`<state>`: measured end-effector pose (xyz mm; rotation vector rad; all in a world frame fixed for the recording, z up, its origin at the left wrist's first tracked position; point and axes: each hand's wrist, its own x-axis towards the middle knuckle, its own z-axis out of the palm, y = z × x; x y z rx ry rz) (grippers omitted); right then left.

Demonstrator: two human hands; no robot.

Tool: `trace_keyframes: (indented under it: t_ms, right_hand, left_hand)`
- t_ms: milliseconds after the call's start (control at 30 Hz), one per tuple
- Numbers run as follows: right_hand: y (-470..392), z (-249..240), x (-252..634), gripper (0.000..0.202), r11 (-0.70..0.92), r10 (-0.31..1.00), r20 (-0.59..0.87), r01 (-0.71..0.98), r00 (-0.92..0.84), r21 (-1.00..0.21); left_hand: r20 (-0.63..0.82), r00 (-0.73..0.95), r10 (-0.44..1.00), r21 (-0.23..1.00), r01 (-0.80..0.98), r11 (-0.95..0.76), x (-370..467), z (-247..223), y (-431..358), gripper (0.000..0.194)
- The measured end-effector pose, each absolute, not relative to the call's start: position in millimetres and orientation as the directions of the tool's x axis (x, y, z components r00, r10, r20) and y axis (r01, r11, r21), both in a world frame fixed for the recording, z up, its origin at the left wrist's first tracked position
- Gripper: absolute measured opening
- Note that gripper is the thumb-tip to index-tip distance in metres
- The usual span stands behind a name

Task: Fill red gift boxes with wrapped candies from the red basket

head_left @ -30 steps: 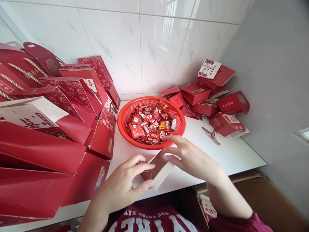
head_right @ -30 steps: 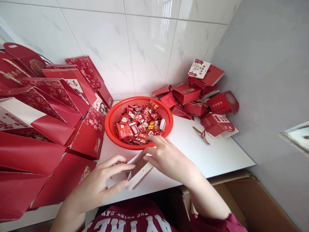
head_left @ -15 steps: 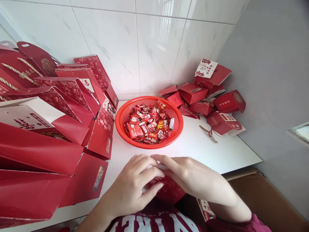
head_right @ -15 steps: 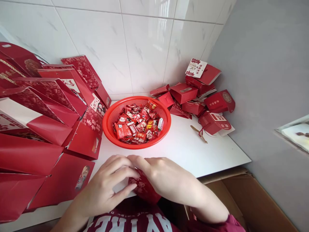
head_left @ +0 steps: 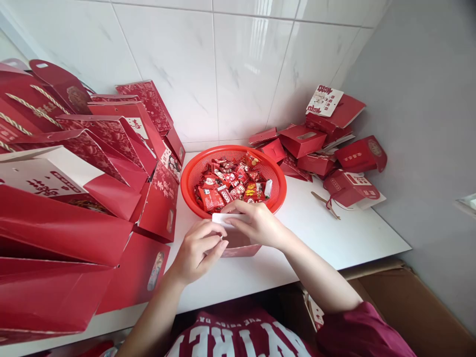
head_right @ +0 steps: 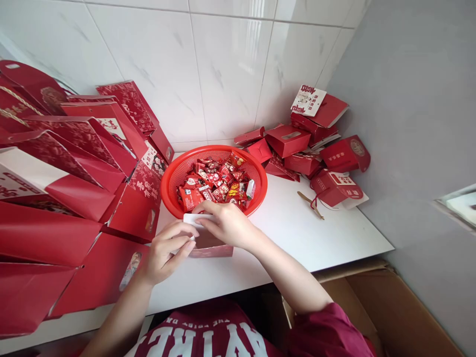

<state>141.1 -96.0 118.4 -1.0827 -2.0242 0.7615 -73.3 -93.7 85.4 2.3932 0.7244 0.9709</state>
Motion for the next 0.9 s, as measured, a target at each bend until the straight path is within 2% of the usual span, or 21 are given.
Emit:
trace_keyframes:
  t_ms: [167,333,500,567,667,733,900]
  right_hand:
    - [-84,117,143,0.015,0.520,0.834,0.330,0.432,-0.442,-0.737]
    - [-51,122,156,0.018,0.495,0.861,0.279,0.574,-0.426,-0.652]
    - [-13,136,145,0.025,0.554,0.781,0.026,0.674,-0.623,-0.489]
    - [-4,135,129,0.035,0.499,0.806,-0.135,0.785,-0.576,-0.367]
    - [6,124,109,0.051,0.327,0.870,-0.317,0.922,-0.379,-0.207]
    - [14,114,105,0.049,0.295,0.870,-0.349,0.934,-0.349,-0.200]
    - [21,104,128,0.050,0.340,0.864,-0.293,0.904,-0.410,-0.260]
  left_hand:
    - [0.482,0.630,0.609,0.648,0.211,-0.732,-71,80,-89,0.028]
    - [0.535,0.588,0.606,0.673,0.136,-0.727,-69,67,-87,0.035]
    - [0.585,0.489,0.648,0.706,0.086,-0.703,-65,46,-97,0.042]
    - [0.594,0.476,0.648,0.713,0.061,-0.698,-64,41,-101,0.040]
    - [0.605,0.477,0.637,0.714,0.029,-0.700,-64,39,-102,0.037]
    - [0.612,0.482,0.626,0.709,0.016,-0.705,-64,39,-101,0.038]
    - [0.609,0.434,0.664,0.733,0.013,-0.680,-60,38,-98,0.037]
